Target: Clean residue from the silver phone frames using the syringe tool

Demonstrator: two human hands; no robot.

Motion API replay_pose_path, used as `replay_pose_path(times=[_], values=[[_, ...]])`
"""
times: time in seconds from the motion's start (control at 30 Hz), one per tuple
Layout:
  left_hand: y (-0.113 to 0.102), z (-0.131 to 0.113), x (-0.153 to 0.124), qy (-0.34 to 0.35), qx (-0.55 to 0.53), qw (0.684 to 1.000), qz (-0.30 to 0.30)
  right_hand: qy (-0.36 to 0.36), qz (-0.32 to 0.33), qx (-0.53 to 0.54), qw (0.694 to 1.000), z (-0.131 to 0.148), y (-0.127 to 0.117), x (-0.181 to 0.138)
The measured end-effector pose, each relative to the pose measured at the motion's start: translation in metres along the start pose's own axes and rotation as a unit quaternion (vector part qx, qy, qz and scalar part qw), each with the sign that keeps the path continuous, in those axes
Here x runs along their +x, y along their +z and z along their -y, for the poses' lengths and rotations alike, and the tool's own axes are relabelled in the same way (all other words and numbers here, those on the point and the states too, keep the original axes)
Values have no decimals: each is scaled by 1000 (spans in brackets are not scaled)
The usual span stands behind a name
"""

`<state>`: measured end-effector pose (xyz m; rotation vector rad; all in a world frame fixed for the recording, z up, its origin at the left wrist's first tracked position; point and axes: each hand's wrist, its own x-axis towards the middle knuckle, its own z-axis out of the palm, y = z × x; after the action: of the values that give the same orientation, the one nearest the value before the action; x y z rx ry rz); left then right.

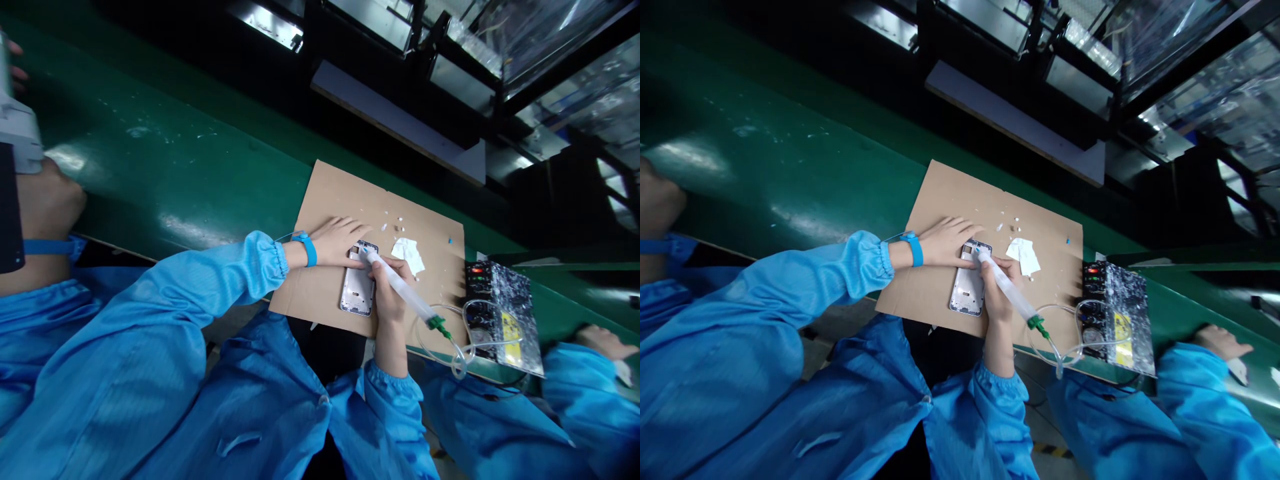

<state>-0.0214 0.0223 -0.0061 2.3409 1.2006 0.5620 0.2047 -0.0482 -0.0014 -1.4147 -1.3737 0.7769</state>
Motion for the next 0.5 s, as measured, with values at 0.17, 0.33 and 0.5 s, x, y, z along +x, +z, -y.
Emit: replay_pose_path(times=[0.17, 0.33, 0.5], values=[[-2, -2, 1, -4, -4, 1000, 10, -8, 4, 6, 1000, 1, 0, 0], [-2, 1, -1, 7, -9, 1000, 4, -7, 1, -13, 1000, 3, 0, 1], [-2, 1, -1, 9, -5, 1000, 2, -8, -3, -13, 1000, 3, 1, 1]])
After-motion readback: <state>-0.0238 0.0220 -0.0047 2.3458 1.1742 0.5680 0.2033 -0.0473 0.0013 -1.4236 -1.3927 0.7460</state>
